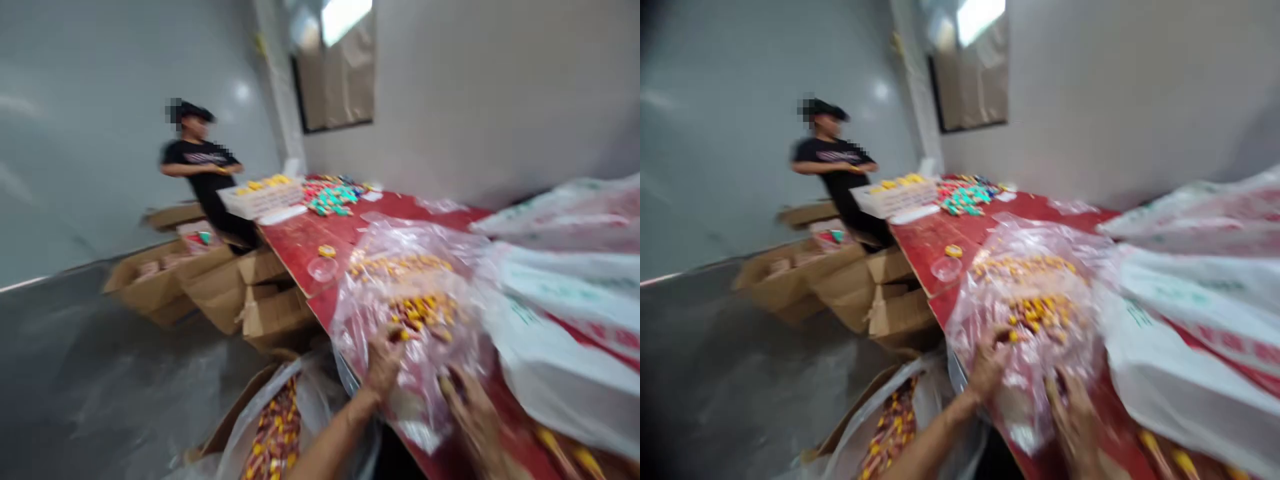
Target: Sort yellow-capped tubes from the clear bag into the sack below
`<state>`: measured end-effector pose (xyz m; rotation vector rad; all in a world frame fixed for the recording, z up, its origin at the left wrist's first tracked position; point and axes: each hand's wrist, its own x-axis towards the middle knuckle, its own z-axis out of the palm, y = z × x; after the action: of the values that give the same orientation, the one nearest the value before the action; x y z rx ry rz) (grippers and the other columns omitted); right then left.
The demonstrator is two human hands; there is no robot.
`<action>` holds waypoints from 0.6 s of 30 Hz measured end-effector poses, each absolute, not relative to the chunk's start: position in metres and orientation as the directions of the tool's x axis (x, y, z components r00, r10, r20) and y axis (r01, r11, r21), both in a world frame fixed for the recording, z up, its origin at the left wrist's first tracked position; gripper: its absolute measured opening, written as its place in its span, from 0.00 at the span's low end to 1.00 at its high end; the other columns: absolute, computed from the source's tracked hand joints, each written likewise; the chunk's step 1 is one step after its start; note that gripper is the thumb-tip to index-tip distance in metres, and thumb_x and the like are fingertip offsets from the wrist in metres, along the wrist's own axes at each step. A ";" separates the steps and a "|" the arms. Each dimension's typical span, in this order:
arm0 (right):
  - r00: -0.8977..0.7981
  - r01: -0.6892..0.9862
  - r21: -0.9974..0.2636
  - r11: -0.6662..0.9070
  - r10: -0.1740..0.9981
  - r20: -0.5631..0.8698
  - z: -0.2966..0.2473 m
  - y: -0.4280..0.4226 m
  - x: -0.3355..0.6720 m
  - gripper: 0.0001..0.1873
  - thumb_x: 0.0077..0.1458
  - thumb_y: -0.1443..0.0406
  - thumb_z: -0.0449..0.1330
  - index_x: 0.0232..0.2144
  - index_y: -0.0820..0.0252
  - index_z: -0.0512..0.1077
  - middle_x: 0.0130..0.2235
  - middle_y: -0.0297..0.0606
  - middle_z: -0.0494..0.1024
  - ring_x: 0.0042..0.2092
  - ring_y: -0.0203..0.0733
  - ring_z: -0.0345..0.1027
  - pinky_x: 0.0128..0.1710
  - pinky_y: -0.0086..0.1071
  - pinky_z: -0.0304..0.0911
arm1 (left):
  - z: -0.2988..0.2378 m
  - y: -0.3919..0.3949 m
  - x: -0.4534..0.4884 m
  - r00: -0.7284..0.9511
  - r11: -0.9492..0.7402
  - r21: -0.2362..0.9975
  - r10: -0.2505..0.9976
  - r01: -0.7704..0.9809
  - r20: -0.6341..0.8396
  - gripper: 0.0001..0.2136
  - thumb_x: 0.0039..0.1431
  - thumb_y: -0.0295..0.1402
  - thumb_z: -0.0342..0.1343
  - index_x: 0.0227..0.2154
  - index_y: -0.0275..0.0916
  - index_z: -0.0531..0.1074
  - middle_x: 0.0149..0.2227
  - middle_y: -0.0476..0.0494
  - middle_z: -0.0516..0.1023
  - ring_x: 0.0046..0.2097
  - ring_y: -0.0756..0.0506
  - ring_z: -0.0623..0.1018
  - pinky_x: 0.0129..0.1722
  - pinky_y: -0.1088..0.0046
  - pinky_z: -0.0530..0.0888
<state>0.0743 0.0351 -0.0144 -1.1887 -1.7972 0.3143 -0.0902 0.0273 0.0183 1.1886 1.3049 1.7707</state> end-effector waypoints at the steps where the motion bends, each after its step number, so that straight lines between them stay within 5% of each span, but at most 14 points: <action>1: -0.067 0.602 -0.658 0.453 0.849 0.524 -0.018 0.028 0.080 0.22 0.59 0.47 0.50 0.39 0.56 0.72 0.37 0.39 0.77 0.35 0.41 0.72 0.32 0.33 0.68 | 0.021 0.025 -0.091 -0.401 -0.278 0.955 0.891 -0.107 0.214 0.09 0.45 0.24 0.58 0.32 0.39 0.74 0.32 0.48 0.77 0.37 0.47 0.76 0.42 0.69 0.71; 10: -0.104 0.503 -0.737 0.452 0.878 0.467 -0.014 -0.002 0.089 0.14 0.60 0.62 0.54 0.47 0.58 0.71 0.43 0.41 0.75 0.44 0.41 0.71 0.43 0.34 0.68 | 0.007 0.002 -0.075 -0.137 0.063 0.924 0.983 -0.378 -0.123 0.12 0.41 0.32 0.68 0.31 0.38 0.76 0.31 0.49 0.79 0.35 0.50 0.77 0.38 0.75 0.72; 14: -0.172 0.535 -0.683 0.497 0.856 0.488 -0.020 -0.006 0.095 0.14 0.60 0.65 0.53 0.48 0.58 0.70 0.42 0.42 0.74 0.41 0.41 0.71 0.39 0.32 0.68 | 0.010 -0.002 -0.069 -0.118 0.096 0.967 0.985 -0.235 -0.126 0.12 0.42 0.34 0.67 0.32 0.39 0.79 0.34 0.46 0.81 0.38 0.47 0.78 0.42 0.71 0.74; 18: -0.212 0.610 -0.633 0.476 0.868 0.448 -0.025 -0.011 0.097 0.16 0.60 0.67 0.50 0.50 0.60 0.68 0.41 0.43 0.74 0.37 0.41 0.70 0.34 0.31 0.67 | 0.008 -0.010 -0.058 -0.089 0.051 0.999 0.995 0.019 -0.049 0.13 0.53 0.38 0.60 0.40 0.40 0.79 0.43 0.43 0.80 0.47 0.43 0.77 0.51 0.64 0.71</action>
<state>0.0966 -0.0112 -0.0254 -1.2291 -1.9279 0.4109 -0.0580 -0.0099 0.0078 1.1443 1.3133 1.2267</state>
